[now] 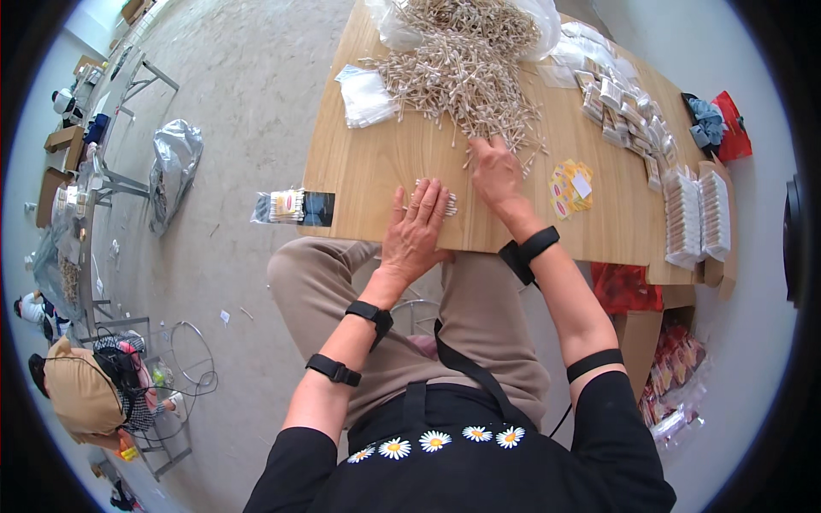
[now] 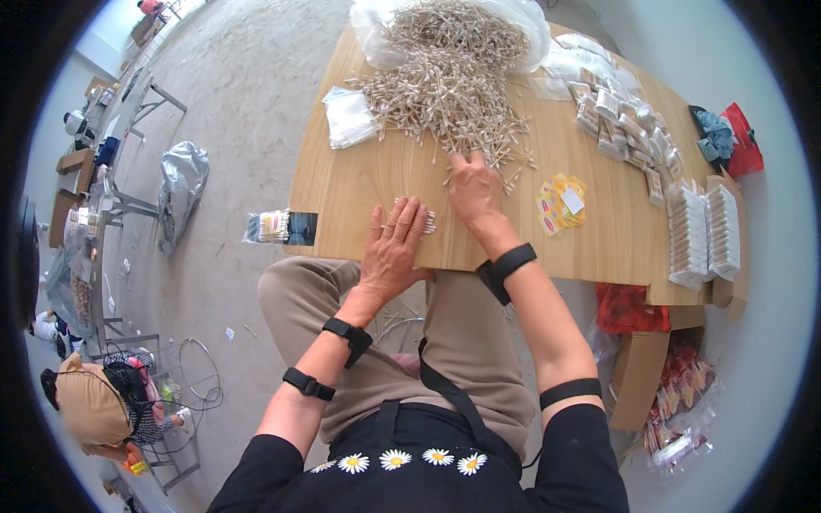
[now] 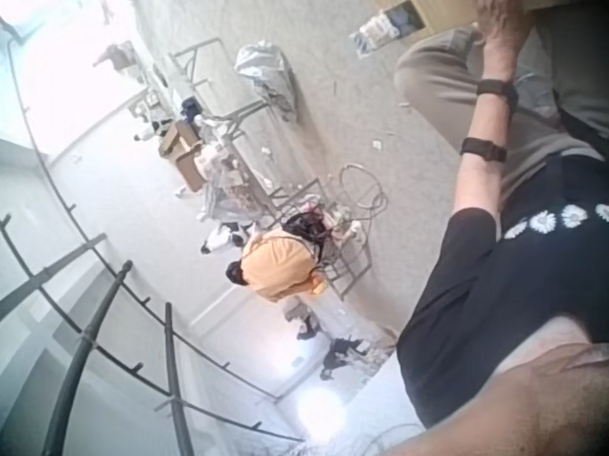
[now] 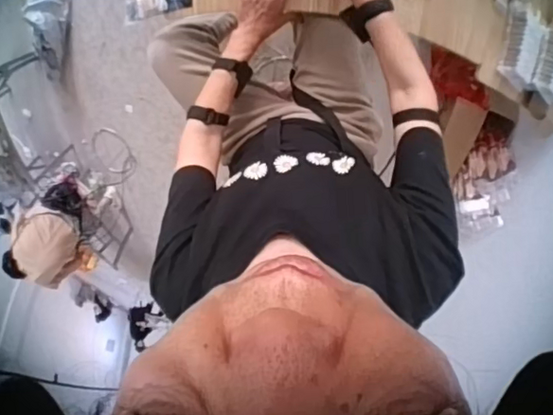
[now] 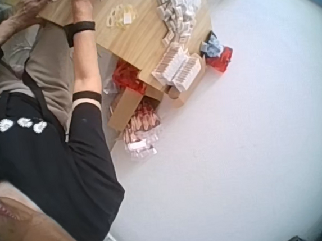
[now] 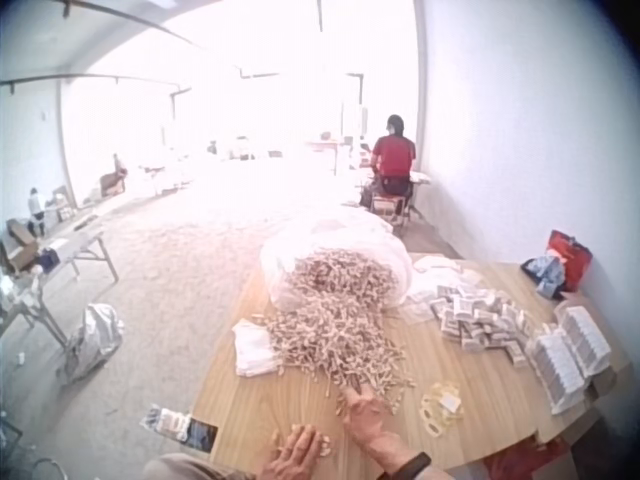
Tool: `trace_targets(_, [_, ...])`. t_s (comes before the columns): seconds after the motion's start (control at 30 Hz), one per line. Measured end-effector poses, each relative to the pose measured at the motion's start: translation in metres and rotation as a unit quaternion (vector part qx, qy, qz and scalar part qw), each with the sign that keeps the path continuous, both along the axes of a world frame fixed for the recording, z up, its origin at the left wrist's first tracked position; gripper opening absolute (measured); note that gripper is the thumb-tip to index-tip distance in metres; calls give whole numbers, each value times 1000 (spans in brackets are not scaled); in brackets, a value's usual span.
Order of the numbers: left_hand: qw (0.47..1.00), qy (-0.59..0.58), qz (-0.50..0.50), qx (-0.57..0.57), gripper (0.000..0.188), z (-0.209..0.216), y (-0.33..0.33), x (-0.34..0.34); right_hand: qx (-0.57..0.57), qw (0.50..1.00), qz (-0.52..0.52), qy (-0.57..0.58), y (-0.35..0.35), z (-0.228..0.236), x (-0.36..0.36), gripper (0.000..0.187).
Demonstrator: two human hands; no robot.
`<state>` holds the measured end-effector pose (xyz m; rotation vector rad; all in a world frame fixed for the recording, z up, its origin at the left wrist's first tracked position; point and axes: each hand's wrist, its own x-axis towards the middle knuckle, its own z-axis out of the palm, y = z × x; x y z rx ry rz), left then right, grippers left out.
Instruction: The person removes a bundle of cotton swabs from a plastic bag, aligns them into a row on the table, and secures them with a sticker. They then place the assembled unit into a small plastic bag.
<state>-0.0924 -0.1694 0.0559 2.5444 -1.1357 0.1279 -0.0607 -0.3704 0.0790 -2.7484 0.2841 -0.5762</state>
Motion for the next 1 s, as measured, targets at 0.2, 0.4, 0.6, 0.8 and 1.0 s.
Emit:
trace_targets(0.2, [1000,6,1,0,121,0,-2,0,-47,996,33,63,13,-9,7,10])
trace_targets(0.4, [1000,2,0,-2,122,1,-2,0,98,992,81,10,33,-4,10,9])
trace_targets(0.6, [1000,1,5,-8,121,-2,-1,0,239,962,103,87,22,11,18,10])
trace_targets(0.8, [1000,3,-2,-1,120,-2,-2,1,78,996,9,42,33,-7,-2,8])
trace_targets(1.0, [1000,-5,0,-2,119,-1,-1,0,117,990,16,75,37,4,-12,7])
